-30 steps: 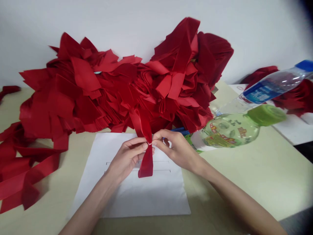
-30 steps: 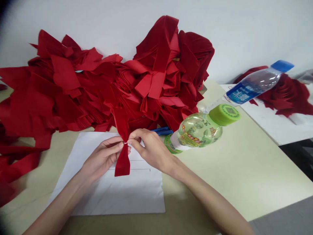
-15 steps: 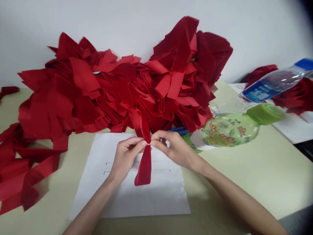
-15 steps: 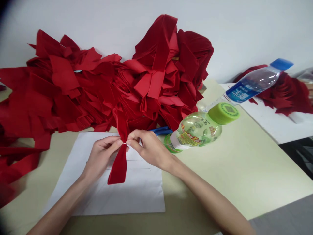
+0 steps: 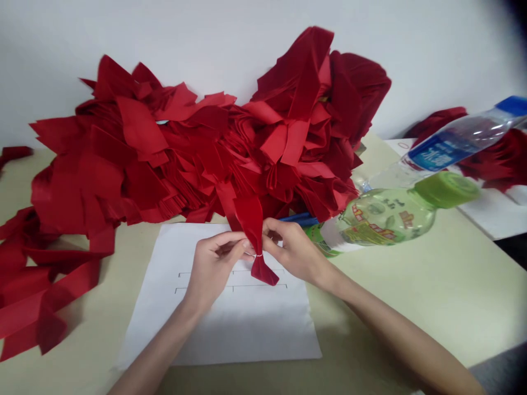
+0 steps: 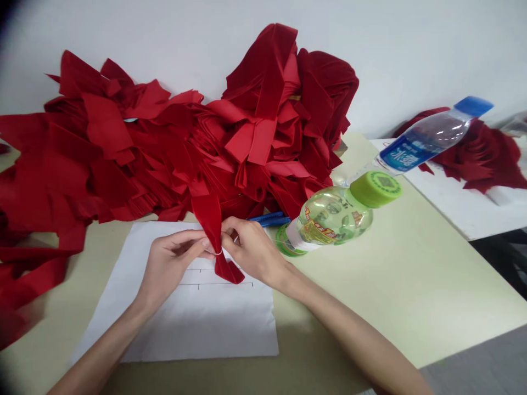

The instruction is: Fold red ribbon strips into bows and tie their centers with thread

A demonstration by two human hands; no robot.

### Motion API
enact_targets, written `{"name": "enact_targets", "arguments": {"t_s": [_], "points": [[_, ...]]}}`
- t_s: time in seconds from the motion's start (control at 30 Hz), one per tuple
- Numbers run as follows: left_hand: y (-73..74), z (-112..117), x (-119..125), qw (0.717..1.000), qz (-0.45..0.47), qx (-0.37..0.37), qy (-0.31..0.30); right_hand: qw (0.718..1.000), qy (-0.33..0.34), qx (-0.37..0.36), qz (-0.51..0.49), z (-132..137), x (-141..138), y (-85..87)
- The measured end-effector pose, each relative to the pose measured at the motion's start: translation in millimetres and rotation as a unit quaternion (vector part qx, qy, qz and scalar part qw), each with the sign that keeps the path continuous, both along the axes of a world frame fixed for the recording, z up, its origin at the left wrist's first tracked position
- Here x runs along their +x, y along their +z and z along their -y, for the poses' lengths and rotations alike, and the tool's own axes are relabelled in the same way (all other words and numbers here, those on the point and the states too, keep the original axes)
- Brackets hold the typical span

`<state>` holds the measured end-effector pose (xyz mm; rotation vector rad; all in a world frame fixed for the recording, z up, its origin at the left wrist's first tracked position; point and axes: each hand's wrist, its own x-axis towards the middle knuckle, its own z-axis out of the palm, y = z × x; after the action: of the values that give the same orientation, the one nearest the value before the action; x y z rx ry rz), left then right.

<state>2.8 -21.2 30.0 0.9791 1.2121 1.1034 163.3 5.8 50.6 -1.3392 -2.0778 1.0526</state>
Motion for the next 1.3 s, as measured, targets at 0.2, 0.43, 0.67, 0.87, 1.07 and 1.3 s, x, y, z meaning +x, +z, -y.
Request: {"name": "enact_targets", "arguments": {"t_s": [0.2,0.43,0.67,0.87,1.07,1.3], "points": [[-5.7,5,8,0.995,0.09,-0.052,0.0,0.999,-0.048,0.015,0.013,0,-8,-16.4],[-4.4,3,8,0.989,0.135,-0.057,-0.015,0.999,-0.047,0.02,0.005,-1,-8,-19.5],[-10.9,-2,-2,0.971,0.214,-0.109,0.008,0.994,-0.058,-0.06,-0.072,-5,-1,-21.2],[-14.3,-5,-6,0.955,0.28,-0.09,-0.026,0.981,-0.046,-0.121,-0.146,-5,0,-16.2],[-16.1,-5,-6,0.954,0.284,-0.076,-0.058,0.957,-0.039,-0.198,-0.209,-3,-6,-14.7],[-14.9,-4,-3,0.951,0.3,-0.058,-0.051,0.913,-0.043,-0.294,-0.279,0,-12,-21.0]]}}
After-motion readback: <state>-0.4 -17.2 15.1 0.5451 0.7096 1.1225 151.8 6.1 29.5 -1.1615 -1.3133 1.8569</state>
